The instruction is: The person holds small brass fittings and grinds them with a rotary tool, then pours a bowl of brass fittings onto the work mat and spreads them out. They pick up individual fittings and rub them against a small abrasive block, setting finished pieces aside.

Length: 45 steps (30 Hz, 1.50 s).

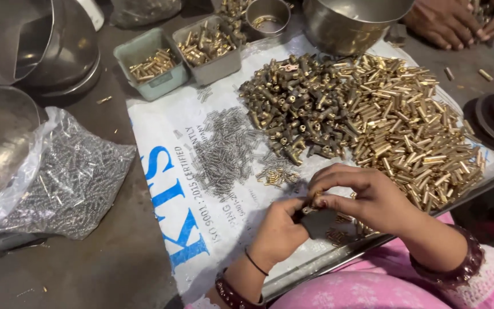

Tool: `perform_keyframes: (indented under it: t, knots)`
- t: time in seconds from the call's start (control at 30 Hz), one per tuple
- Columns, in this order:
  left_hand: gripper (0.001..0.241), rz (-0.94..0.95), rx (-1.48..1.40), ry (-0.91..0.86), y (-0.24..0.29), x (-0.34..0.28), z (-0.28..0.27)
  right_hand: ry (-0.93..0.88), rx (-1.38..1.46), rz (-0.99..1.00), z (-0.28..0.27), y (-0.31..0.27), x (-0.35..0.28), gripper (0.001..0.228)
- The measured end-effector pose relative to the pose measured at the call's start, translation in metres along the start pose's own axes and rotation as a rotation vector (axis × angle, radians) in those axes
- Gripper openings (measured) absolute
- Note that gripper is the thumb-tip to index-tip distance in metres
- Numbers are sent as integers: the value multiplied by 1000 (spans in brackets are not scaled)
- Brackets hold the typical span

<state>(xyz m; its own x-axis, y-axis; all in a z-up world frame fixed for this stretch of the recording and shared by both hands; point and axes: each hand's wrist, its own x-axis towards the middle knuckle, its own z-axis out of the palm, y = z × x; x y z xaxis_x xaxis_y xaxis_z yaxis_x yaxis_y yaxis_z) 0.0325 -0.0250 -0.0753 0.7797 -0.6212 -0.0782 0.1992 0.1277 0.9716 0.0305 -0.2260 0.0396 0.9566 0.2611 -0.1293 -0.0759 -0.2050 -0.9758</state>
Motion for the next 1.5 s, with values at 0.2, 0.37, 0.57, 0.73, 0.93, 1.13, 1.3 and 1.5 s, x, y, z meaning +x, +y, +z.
perform_keyframes:
  t: [0.2,0.37,0.57,0.73,0.93,1.13,1.3,1.5]
  knots:
    - [13,-163,-367,47,3,4,-11,-40,-153,-217,-18,23,7,15]
    - [33,-301,-240,246,48,7,-21,269,-528,135,-33,38,-2,16]
    - [32,-265,-266,155,43,6,-10,122,-1027,-117,-1,39,-18,26]
    - [40,-352,-279,169,20,8,-10,-12,-1036,7,-6,40,-15,24]
    - [51,-542,-429,282,50,10,-2,250,-389,110,1,-1,-6,13]
    - [50,-469,-520,274,22,7,-15,140,-627,-430,24,6,8,28]
    - [41,-492,-496,376,14,12,-13,168,-662,-380,38,5,6,17]
    - [34,-508,-406,348,-1,10,-12,180,-715,-328,38,9,-2,16]
